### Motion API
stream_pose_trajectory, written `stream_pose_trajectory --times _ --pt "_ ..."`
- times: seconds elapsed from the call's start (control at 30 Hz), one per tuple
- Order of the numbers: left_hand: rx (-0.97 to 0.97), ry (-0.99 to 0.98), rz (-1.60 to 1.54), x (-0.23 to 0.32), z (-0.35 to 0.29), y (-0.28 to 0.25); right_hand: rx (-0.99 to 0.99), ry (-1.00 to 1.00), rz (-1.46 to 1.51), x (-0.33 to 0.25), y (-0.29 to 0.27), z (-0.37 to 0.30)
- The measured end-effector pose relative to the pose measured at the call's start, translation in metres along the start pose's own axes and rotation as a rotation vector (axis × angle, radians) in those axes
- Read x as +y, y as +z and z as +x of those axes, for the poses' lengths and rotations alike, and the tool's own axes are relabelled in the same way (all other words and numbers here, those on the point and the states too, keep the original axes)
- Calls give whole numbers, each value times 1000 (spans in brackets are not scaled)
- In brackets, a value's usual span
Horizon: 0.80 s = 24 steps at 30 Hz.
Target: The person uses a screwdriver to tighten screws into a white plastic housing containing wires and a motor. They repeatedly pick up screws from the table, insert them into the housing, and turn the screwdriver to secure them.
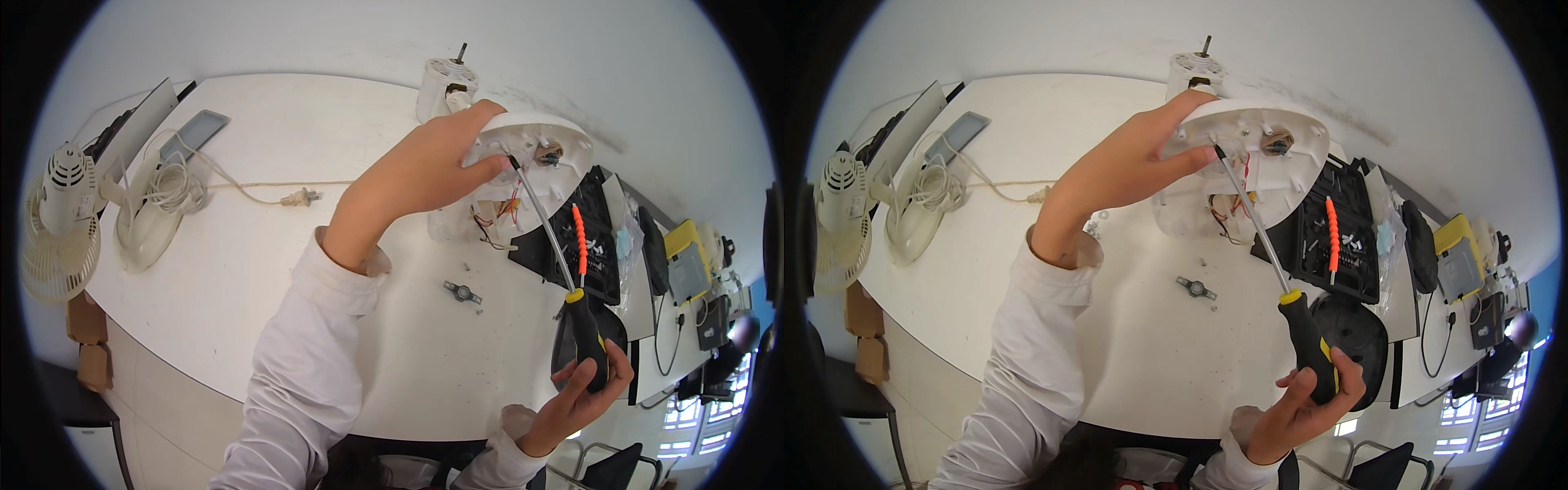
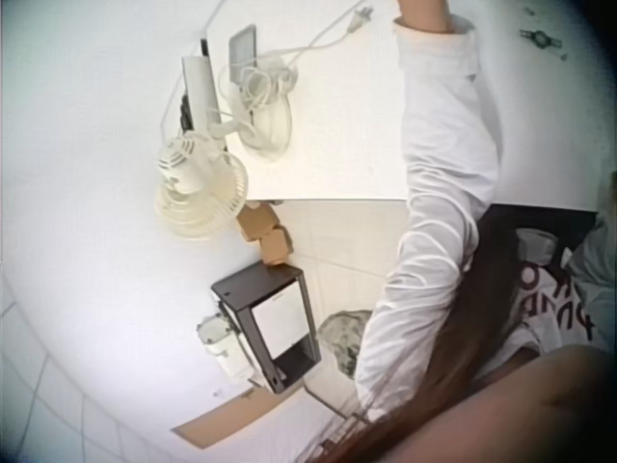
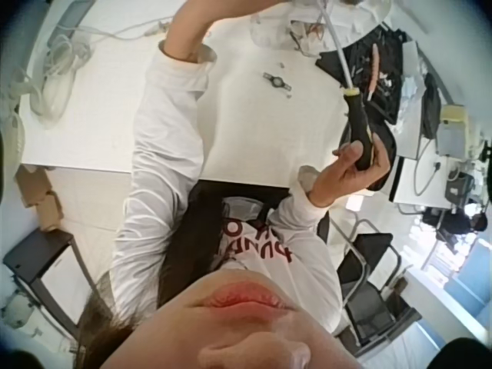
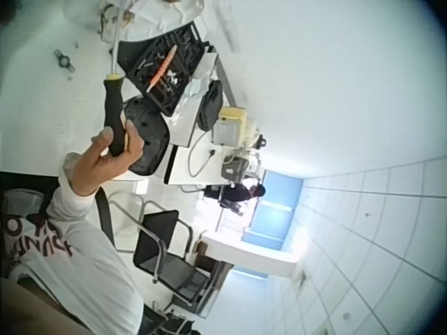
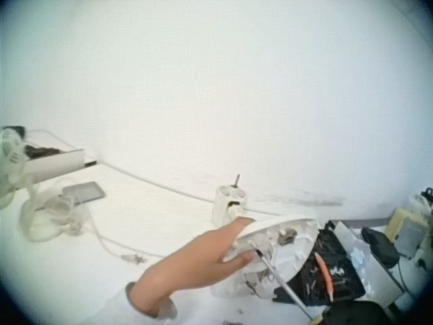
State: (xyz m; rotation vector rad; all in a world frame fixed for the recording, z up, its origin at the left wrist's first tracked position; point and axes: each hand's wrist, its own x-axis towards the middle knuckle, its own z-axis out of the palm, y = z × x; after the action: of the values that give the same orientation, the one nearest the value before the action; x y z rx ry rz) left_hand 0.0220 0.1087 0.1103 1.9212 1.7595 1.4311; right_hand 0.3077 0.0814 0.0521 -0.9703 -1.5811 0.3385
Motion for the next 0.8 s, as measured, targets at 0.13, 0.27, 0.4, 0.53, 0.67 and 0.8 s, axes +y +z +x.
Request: stream_pose_trajectory --times 0.13,0.27,0.4,0.53,0.67,0.8 --pt "9 6 -2 -1 -1 0 8 -41 13 -1 3 -1" --pt "21 33 10 -3 0 1 11 -29 24 0 4 -2" --pt "16 22 5 -3 0 0 3 -4 55 2 4 -2" --pt "29 32 21 -3 -1 0 55 -21 72 6 2 -3" --pt "9 6 34 0 -1 -1 62 -39 68 4 4 -4" --pt "28 43 13 -5 0 1 35 -17 79 5 5 -5"
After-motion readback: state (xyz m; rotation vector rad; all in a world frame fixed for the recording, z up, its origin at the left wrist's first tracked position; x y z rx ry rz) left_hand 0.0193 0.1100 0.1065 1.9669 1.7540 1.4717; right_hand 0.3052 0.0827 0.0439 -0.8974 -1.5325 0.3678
